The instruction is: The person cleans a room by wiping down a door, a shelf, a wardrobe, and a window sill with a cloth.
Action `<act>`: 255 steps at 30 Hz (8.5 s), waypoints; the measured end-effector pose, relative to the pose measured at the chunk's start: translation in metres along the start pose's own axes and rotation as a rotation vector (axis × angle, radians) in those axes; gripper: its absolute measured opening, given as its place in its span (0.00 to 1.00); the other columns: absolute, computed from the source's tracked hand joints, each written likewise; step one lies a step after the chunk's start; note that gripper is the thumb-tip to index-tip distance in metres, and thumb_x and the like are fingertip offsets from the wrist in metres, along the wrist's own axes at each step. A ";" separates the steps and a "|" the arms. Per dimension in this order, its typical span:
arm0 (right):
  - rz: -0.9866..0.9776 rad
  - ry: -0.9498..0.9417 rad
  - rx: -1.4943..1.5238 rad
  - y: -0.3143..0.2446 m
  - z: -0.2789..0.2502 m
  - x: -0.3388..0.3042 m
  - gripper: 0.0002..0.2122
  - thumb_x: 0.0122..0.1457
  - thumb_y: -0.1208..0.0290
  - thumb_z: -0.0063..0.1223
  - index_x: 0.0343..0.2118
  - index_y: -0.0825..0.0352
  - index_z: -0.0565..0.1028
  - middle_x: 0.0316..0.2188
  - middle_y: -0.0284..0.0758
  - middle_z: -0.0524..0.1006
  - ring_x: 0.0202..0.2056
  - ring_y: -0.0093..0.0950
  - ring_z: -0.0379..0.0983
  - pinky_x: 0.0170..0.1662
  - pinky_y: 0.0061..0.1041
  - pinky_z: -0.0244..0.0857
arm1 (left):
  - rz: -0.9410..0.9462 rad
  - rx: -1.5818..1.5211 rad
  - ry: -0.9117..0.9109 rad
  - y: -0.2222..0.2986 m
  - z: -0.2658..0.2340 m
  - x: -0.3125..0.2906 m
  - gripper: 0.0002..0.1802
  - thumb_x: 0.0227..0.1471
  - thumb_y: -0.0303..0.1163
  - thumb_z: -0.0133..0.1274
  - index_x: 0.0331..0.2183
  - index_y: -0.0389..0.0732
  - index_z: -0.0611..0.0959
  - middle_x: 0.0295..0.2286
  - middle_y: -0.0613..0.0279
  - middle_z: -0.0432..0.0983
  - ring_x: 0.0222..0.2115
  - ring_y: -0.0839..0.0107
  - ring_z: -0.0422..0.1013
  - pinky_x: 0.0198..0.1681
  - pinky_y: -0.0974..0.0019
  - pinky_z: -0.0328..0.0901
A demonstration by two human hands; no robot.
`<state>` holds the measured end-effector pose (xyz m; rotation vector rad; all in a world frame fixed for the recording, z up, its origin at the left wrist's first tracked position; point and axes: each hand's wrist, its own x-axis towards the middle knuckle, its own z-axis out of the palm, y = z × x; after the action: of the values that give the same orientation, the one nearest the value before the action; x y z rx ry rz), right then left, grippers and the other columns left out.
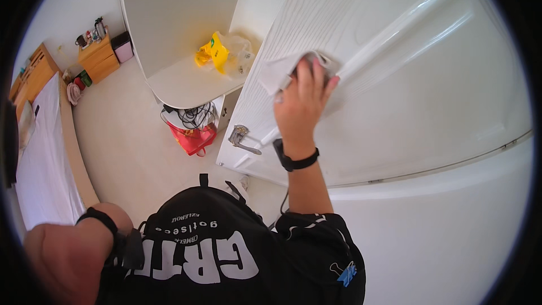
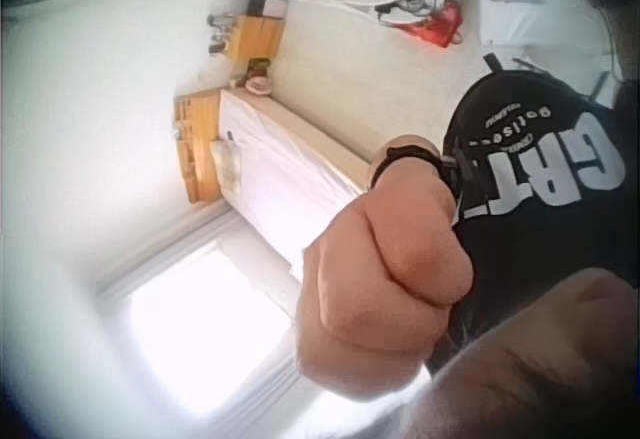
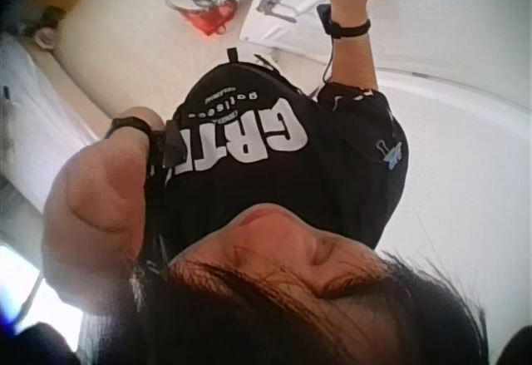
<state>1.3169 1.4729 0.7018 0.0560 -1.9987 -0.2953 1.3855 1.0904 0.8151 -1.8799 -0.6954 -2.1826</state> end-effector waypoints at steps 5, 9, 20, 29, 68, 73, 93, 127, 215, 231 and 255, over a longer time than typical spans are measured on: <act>-0.006 0.153 -0.156 0.083 -0.050 0.004 0.13 0.55 0.76 0.56 0.44 0.70 0.75 0.62 0.44 0.68 0.65 0.51 0.61 0.67 0.65 0.42 | -0.140 0.209 0.362 -0.098 -0.004 -0.008 0.18 0.59 0.45 0.50 0.24 0.45 0.67 0.24 0.67 0.58 0.28 0.69 0.54 0.31 0.63 0.51; 0.175 0.272 -0.120 0.148 -0.068 -0.009 0.23 0.58 0.75 0.58 0.56 0.74 0.70 0.60 0.55 0.68 0.66 0.55 0.59 0.69 0.59 0.45 | -0.473 0.784 0.466 -0.226 -0.035 -0.048 0.11 0.62 0.34 0.50 0.38 0.34 0.74 0.31 0.59 0.70 0.33 0.70 0.66 0.39 0.67 0.61; 0.301 0.502 -0.221 0.304 -0.183 -0.134 0.21 0.65 0.82 0.47 0.60 0.81 0.65 0.57 0.56 0.70 0.54 0.48 0.72 0.57 0.40 0.67 | -0.697 0.690 0.635 -0.363 -0.026 -0.110 0.25 0.69 0.47 0.40 0.48 0.33 0.78 0.20 0.71 0.68 0.23 0.80 0.64 0.27 0.72 0.59; 0.200 0.437 -0.201 0.278 -0.219 -0.173 0.23 0.63 0.85 0.39 0.62 0.86 0.59 0.60 0.60 0.65 0.57 0.46 0.71 0.59 0.38 0.67 | -0.693 0.734 0.677 -0.389 -0.036 -0.118 0.29 0.71 0.51 0.35 0.35 0.34 0.78 0.22 0.73 0.67 0.25 0.80 0.62 0.30 0.70 0.59; 0.337 -0.230 1.637 -0.238 0.014 0.034 0.20 0.60 0.80 0.40 0.55 0.79 0.72 0.51 0.48 0.78 0.52 0.36 0.76 0.56 0.33 0.67 | -1.065 0.946 1.334 0.192 -0.025 -0.234 0.24 0.64 0.46 0.52 0.20 0.42 0.75 0.11 0.74 0.60 0.12 0.83 0.56 0.16 0.73 0.50; 0.999 -1.746 2.094 -0.431 0.075 0.020 0.17 0.70 0.66 0.40 0.54 0.68 0.75 0.53 0.40 0.78 0.51 0.37 0.77 0.56 0.40 0.71 | -1.000 0.974 1.462 0.244 -0.017 -0.262 0.22 0.65 0.39 0.53 0.20 0.40 0.75 0.12 0.73 0.64 0.12 0.83 0.59 0.16 0.73 0.53; 0.903 -1.848 2.518 -0.871 0.241 0.136 0.23 0.68 0.62 0.49 0.63 0.62 0.67 0.60 0.37 0.73 0.59 0.35 0.71 0.62 0.37 0.66 | -0.452 1.708 1.722 0.571 -0.168 -0.250 0.12 0.63 0.26 0.47 0.26 0.37 0.76 0.18 0.66 0.70 0.20 0.79 0.66 0.24 0.73 0.60; 0.290 0.269 -0.089 -0.457 0.376 0.428 0.21 0.55 0.76 0.58 0.54 0.67 0.75 0.58 0.52 0.69 0.62 0.60 0.59 0.64 0.52 0.57 | -0.898 0.509 0.136 0.142 -0.915 -0.043 0.15 0.64 0.34 0.48 0.27 0.36 0.77 0.26 0.62 0.72 0.28 0.72 0.65 0.35 0.68 0.59; 0.116 0.409 -0.513 -0.359 0.217 0.492 0.05 0.45 0.71 0.60 0.23 0.62 0.75 0.21 0.32 0.71 0.23 0.33 0.68 0.27 0.32 0.62 | 0.339 0.881 -0.088 -0.165 -0.611 0.222 0.25 0.40 0.24 0.58 0.45 0.39 0.79 0.43 0.61 0.77 0.48 0.61 0.72 0.62 0.49 0.51; 0.653 0.229 -0.338 -0.351 0.179 0.471 0.13 0.65 0.68 0.41 0.33 0.71 0.75 0.24 0.31 0.70 0.29 0.22 0.64 0.32 0.27 0.61 | 0.337 0.988 -0.099 -0.165 -0.608 0.220 0.12 0.50 0.33 0.51 0.36 0.38 0.81 0.36 0.58 0.76 0.42 0.61 0.71 0.58 0.51 0.59; 0.728 0.122 -0.078 -0.178 0.070 0.406 0.14 0.67 0.65 0.44 0.33 0.71 0.78 0.26 0.24 0.73 0.28 0.16 0.63 0.31 0.20 0.56 | 0.391 1.101 -0.034 -0.175 -0.602 0.222 0.21 0.40 0.29 0.58 0.42 0.42 0.79 0.39 0.64 0.72 0.46 0.67 0.70 0.57 0.53 0.59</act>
<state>1.0611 1.2438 0.9908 -0.6726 -1.7522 0.1004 0.7371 1.0059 0.9343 -1.2769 -1.0987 -1.1056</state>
